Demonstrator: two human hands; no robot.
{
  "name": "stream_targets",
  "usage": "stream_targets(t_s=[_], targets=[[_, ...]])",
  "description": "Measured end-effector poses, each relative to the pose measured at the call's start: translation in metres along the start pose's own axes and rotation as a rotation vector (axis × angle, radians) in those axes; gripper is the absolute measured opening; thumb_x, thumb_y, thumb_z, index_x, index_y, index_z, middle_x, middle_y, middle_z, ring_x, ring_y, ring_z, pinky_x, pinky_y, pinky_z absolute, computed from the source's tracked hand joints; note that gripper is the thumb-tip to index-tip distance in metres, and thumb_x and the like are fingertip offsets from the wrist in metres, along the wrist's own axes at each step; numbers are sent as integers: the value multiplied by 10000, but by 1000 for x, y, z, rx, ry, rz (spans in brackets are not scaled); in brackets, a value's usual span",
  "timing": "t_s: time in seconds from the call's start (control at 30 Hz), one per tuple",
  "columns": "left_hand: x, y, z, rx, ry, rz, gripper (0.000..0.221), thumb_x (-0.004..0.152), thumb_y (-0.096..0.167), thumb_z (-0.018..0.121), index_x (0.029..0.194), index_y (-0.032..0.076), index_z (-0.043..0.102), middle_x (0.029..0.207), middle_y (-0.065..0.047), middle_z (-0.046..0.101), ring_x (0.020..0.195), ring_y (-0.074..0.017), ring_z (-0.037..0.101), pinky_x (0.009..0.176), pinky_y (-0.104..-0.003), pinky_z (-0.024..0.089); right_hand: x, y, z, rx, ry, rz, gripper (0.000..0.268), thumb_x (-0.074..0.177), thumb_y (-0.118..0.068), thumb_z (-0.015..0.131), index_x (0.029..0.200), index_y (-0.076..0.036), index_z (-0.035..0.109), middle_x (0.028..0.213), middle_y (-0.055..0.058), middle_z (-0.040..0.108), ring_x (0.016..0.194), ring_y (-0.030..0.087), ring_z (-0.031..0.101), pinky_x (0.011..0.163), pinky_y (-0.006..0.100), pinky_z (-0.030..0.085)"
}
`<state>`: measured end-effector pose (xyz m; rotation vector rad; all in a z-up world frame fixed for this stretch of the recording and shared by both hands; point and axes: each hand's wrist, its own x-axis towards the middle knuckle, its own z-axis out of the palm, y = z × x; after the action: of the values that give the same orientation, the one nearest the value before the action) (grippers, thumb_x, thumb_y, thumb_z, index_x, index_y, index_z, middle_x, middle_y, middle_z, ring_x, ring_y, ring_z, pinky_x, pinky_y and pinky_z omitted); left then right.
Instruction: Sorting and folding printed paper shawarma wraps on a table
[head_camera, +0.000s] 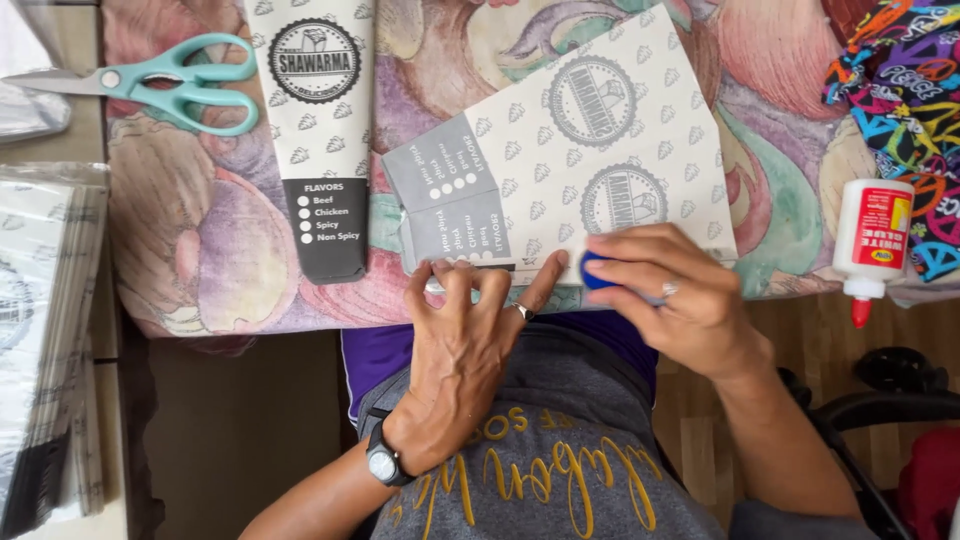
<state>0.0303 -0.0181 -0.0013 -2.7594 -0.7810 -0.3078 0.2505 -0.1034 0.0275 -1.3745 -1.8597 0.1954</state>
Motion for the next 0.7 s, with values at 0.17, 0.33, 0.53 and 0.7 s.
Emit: stream_targets(t_s=[0.17, 0.33, 0.53, 0.7], targets=[[-21, -8, 32, -22, 183, 96, 559, 1004, -13, 552, 1527, 121, 406, 1225, -237, 542, 1106, -400, 603, 900, -535, 584, -17, 7, -13, -75, 33, 123, 191, 842, 49, 828, 999, 62, 719, 1136, 228, 723, 1055, 357, 714, 955, 424, 586], [-19, -6, 55, -138, 378, 51, 383, 1041, 134, 466, 1401, 116, 596, 1136, -223, 594, 1047, -377, 593, 865, -550, 576, 20, -1, 37, 41, 23, -15, 239, 848, -53, 832, 1053, 28, 741, 1081, 180, 749, 1024, 340, 737, 926, 436, 608], [-19, -7, 73, -259, 527, -12, 442, 1020, 331, 562, 1406, 131, 644, 1083, -169, 650, 1012, -304, 608, 922, -511, 552, 24, -2, 20, 83, -13, 54, 354, 833, -79, 823, 1144, 37, 703, 1030, 170, 740, 1007, 358, 739, 854, 467, 617], [-18, -5, 69, -332, 556, -25, 445, 1039, 284, 552, 1461, 149, 591, 1061, -188, 646, 982, -327, 601, 908, -522, 554, 33, -4, 49, 90, 4, 53, 460, 810, -90, 853, 1207, 47, 663, 1029, 173, 732, 999, 347, 731, 862, 469, 620]])
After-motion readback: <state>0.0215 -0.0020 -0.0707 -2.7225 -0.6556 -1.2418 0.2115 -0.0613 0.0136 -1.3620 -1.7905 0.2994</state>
